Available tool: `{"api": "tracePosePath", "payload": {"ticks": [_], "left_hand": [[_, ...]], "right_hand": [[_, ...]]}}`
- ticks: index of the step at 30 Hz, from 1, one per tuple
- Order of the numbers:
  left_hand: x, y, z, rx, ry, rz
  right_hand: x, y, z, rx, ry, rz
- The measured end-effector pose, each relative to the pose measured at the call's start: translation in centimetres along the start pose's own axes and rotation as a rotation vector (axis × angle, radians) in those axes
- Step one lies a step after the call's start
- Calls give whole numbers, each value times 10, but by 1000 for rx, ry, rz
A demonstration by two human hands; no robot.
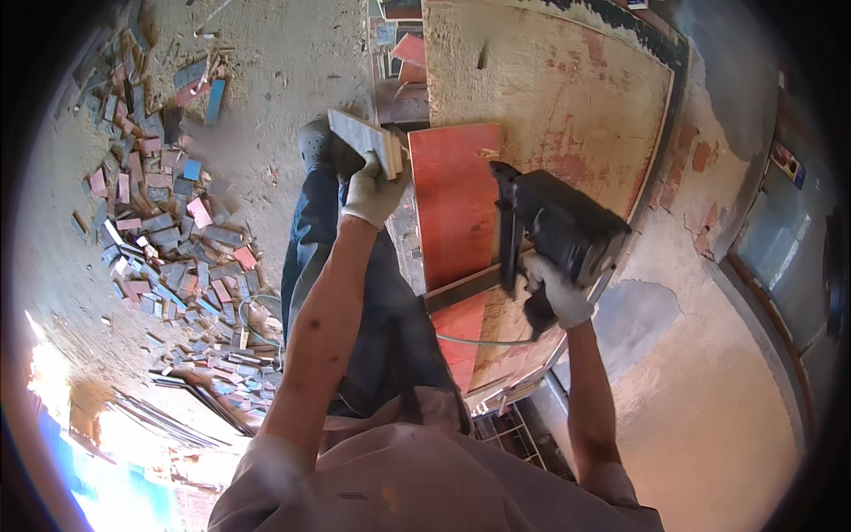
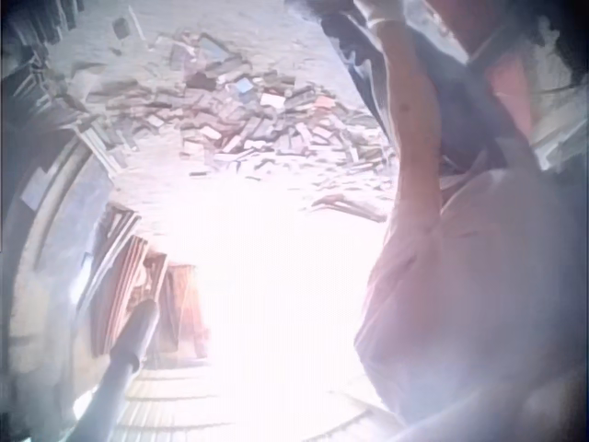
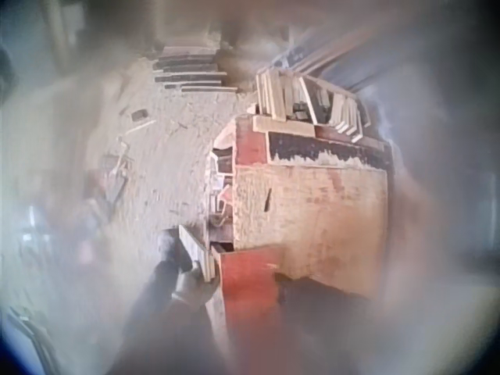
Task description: The person assembles a wooden frame by positioning and fastening wooden strips onto a large board using a nail gun. They repeatedly pick up strips, align them, and drive nails to secure them in place.
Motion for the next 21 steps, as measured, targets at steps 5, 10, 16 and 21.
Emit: {"api": "tracePosePath", "payload": {"ticks": [5,10,16,21], "left_hand": [[36,0,-5,-2,-247,28],[42,-5,-3,52,-288,12],[48,2,-12,74,-319,53],[45,-8,-5,26,-313,26]], "right_hand": [[39,-6,15,118,302,489],[100,-20,12,221,773,631],[130,-44,-1,120,968,866],[129,-58,-1,109,1004,909]]}}
Point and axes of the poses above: each hand's wrist, its own y-axis away from the middle knuckle, its own z-axis out of the back of the hand, x = y × z, the point moved 5 cm from there along -y, towards the middle knuckle, and after that the axes turned 9 degrees about y, right-handed, at the moved point
